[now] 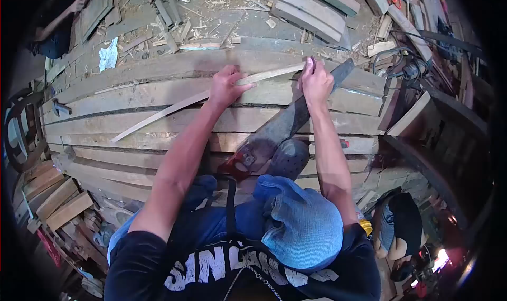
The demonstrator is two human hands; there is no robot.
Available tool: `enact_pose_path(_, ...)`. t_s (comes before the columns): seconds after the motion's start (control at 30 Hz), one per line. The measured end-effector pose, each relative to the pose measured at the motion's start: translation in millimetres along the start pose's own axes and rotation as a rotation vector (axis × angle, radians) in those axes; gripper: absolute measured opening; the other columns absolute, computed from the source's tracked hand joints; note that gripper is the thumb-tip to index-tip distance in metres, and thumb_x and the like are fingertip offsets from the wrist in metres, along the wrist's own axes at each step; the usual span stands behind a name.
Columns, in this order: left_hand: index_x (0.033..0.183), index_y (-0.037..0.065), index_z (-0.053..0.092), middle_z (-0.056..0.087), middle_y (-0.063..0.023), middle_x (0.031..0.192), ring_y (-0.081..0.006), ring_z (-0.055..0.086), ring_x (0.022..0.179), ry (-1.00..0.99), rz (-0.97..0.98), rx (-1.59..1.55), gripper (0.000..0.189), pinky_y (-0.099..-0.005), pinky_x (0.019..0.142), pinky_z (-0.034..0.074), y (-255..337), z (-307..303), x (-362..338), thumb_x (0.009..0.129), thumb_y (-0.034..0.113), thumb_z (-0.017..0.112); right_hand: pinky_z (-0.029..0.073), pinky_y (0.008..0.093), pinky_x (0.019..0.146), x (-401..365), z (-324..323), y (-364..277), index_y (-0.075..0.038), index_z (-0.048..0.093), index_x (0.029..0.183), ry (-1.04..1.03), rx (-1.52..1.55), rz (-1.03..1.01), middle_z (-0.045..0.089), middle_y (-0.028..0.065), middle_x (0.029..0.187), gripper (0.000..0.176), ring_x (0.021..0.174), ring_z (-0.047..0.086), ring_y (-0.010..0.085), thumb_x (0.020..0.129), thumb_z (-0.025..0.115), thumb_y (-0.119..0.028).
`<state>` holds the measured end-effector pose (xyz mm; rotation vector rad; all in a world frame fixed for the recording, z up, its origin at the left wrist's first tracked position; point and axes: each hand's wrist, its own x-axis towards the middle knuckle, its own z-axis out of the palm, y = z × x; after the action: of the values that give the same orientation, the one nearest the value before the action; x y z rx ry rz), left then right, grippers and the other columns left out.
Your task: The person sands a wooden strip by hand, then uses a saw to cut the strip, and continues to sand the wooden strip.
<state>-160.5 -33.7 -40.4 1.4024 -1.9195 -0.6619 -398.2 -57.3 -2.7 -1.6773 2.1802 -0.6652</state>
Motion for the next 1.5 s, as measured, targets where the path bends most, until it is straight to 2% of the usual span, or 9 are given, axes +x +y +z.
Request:
enact_pose_path(0.17,0.089,0.004,0.075,0.054,-0.0068,0.068,-0.0215,0.053,0.059,0.008,0.071,-0.037,0.036,-0.0334,0.053,0.044,-7.6,1.6,0.1,0.062,0.024,0.089,0.051,0.0482,0.053,-58.1,39.8,-53.5,-0.003,0.064,0.079,-0.188,0.070,-0.322,0.062,0.0219,0.063,0.030,0.055,0.063,0.0384,0.097,0.052,-0.023)
enact_pose_path(0.33,0.089,0.004,0.075,0.056,-0.0072,0.069,-0.0215,0.054,0.059,-0.024,-0.027,-0.036,0.035,-0.0331,0.053,0.045,-1.1,-2.8,-0.4,0.062,0.023,0.088,0.050,0.0418,0.045,-15.9,-11.6,-23.0,-0.004,0.068,0.077,-0.097,0.203,0.170,0.061,0.0170,0.054,0.032,0.048,0.063,0.0332,0.096,0.055,-0.026)
enact_pose_path(0.7,0.090,0.005,0.076,0.057,-0.0062,0.068,-0.0182,0.056,0.060,-0.028,-0.036,0.002,0.037,-0.0311,0.054,0.047,1.5,-2.5,0.3,0.061,0.023,0.090,0.052,0.0489,0.054,6.1,0.2,14.3,-0.005,0.070,0.082,0.053,-0.026,0.184,0.062,0.0218,0.061,0.031,0.055,0.064,0.0395,0.095,0.056,-0.030)
enact_pose_path(0.83,0.089,0.004,0.076,0.057,-0.0076,0.070,-0.0191,0.055,0.059,-0.004,-0.012,-0.021,0.037,-0.0311,0.054,0.047,-1.2,0.4,0.1,0.061,0.024,0.090,0.052,0.0470,0.054,-19.9,8.3,-10.9,-0.004,0.069,0.081,-0.021,-0.041,-0.110,0.061,0.0230,0.059,0.026,0.055,0.064,0.0393,0.092,0.061,-0.026)
enact_pose_path(0.97,0.090,0.006,0.076,0.056,-0.0068,0.070,-0.0189,0.054,0.057,0.013,0.005,-0.009,0.037,-0.0322,0.052,0.045,-1.6,0.5,-1.3,0.061,0.025,0.090,0.052,0.0427,0.055,10.4,-20.7,10.8,-0.003,0.072,0.092,-0.019,0.266,0.313,0.065,0.0177,0.062,0.026,0.054,0.065,0.0330,0.094,0.059,-0.026)
enact_pose_path(1.07,0.089,0.006,0.076,0.054,-0.0065,0.068,-0.0196,0.054,0.057,0.019,-0.015,-0.007,0.037,-0.0334,0.052,0.045,-1.2,3.6,-3.8,0.061,0.026,0.090,0.053,0.0462,0.058,-11.0,4.0,4.3,-0.002,0.068,0.080,0.005,-0.051,-0.048,0.063,0.0242,0.065,0.031,0.059,0.066,0.0386,0.094,0.058,-0.029)
enact_pose_path(1.2,0.088,0.007,0.076,0.052,-0.0063,0.067,-0.0195,0.053,0.058,0.008,-0.027,-0.020,0.037,-0.0336,0.051,0.044,-2.9,1.3,-1.5,0.061,0.027,0.090,0.051,0.0472,0.057,13.8,-16.6,2.4,-0.005,0.071,0.086,-0.138,0.209,0.256,0.064,0.0235,0.066,0.028,0.062,0.065,0.0413,0.094,0.056,-0.027)
enact_pose_path(1.23,0.088,0.007,0.076,0.052,-0.0063,0.067,-0.0195,0.053,0.058,0.004,-0.036,-0.013,0.037,-0.0336,0.051,0.044,-1.1,0.6,-5.0,0.061,0.027,0.090,0.051,0.0458,0.054,17.3,-5.8,13.9,-0.006,0.071,0.086,0.166,0.007,0.016,0.063,0.0217,0.062,0.027,0.057,0.065,0.0390,0.095,0.055,-0.026)
enact_pose_path(1.5,0.095,0.011,0.076,0.052,-0.0071,0.070,-0.0217,0.054,0.060,-0.008,0.003,-0.005,0.040,-0.0339,0.054,0.046,-7.4,0.1,-1.9,0.061,0.027,0.089,0.051,0.0490,0.053,-60.6,38.0,-63.1,-0.002,0.066,0.079,-0.162,0.092,-0.161,0.062,0.0235,0.062,0.031,0.056,0.064,0.0403,0.095,0.056,-0.027)
